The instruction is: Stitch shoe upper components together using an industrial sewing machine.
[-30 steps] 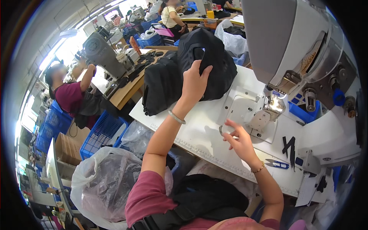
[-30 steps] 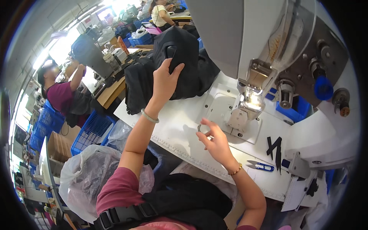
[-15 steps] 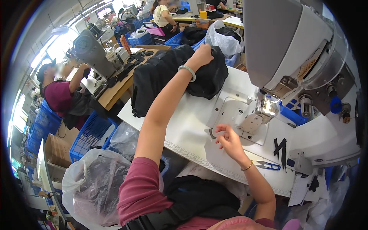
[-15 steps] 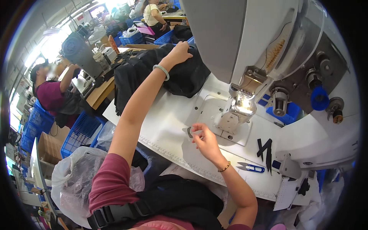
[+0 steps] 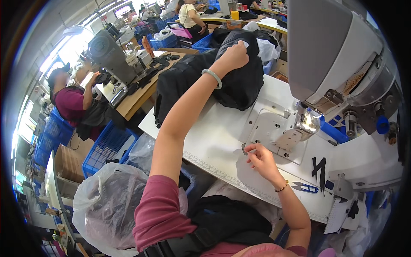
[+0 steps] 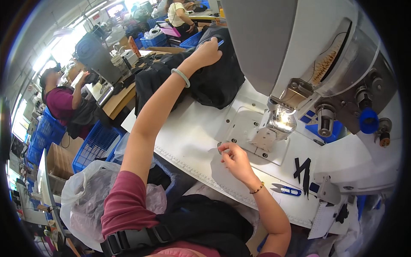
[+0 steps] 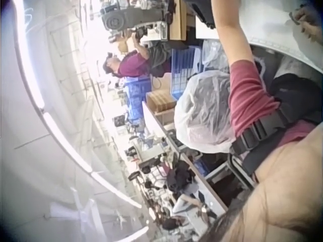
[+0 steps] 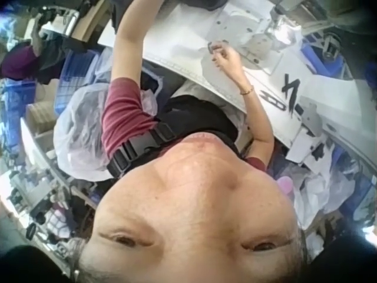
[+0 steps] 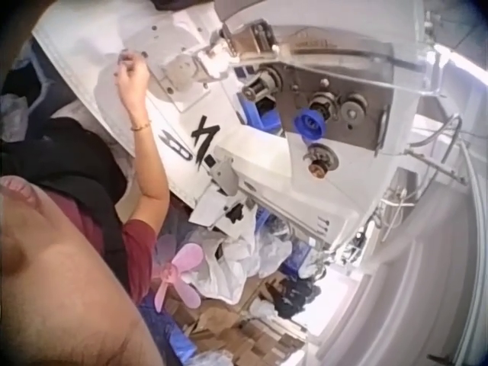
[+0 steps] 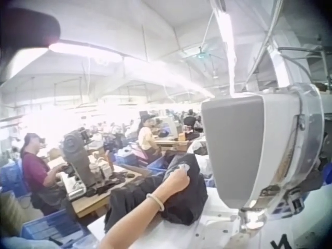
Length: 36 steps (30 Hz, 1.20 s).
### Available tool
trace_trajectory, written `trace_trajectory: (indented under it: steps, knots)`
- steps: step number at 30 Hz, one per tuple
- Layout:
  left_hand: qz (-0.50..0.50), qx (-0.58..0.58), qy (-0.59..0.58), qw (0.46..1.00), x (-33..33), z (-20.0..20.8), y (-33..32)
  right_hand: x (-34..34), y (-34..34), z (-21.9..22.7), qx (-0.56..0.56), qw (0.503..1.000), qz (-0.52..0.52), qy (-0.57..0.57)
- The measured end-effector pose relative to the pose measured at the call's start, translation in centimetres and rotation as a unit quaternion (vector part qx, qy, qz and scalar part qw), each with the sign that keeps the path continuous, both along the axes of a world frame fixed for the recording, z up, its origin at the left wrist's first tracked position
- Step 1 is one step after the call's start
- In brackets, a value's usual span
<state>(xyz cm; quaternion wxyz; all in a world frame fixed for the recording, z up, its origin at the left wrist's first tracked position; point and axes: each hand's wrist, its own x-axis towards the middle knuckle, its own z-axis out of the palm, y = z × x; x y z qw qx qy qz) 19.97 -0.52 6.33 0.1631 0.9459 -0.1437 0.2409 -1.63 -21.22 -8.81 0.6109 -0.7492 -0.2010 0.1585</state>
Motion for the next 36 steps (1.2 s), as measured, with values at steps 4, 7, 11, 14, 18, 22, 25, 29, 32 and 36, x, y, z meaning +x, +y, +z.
trace_trajectory:
  steps: [4, 7, 11, 14, 18, 22, 25, 29, 32, 36]
  knots:
    - [-0.081, 0.002, 0.03, 0.996, -0.6, 1.7, 0.4, 0.0, 0.2, 0.1, -0.019, 1.0, 0.003, 0.012]
    - [-0.094, 0.004, -0.008, 0.996, -1.0, 1.5, 0.1, 0.1, 0.3, 0.1, -0.025, 1.0, 0.005, 0.013]
    - [-0.057, -0.009, -0.078, 0.995, -2.3, 1.8, 0.9, 0.6, 0.6, -0.3, -0.002, 1.0, -0.026, 0.01]
    - [-0.025, -0.064, -0.178, 0.982, -5.6, 2.8, 0.8, 1.0, -0.1, -0.9, 0.031, 0.999, -0.044, 0.003]
    - [-0.024, -0.211, -0.231, 0.95, -15.7, 2.9, -0.9, -0.4, 0.7, 2.8, 0.113, 0.988, -0.067, -0.085]
    - [-0.06, -0.298, -0.177, 0.936, -22.7, -2.4, -3.3, -2.9, 1.9, 4.8, 0.247, 0.968, 0.046, 0.013]
    - [-0.152, -0.61, 0.13, 0.766, -23.1, -5.8, -4.1, -4.3, 1.6, 4.9, 0.229, 0.957, 0.103, 0.143]
    - [-0.155, -0.808, 0.341, 0.455, -23.1, -5.7, -6.0, -3.7, -2.0, 5.3, 0.26, 0.953, -0.069, 0.14]
    - [-0.236, -0.561, 0.384, 0.695, -23.7, -7.0, -5.8, -2.4, -2.9, 6.9, 0.157, 0.981, -0.102, 0.044]
    - [-0.17, -0.377, 0.259, 0.873, -22.4, -4.9, -8.3, -1.7, -3.6, 7.5, 0.155, 0.983, -0.1, -0.016]
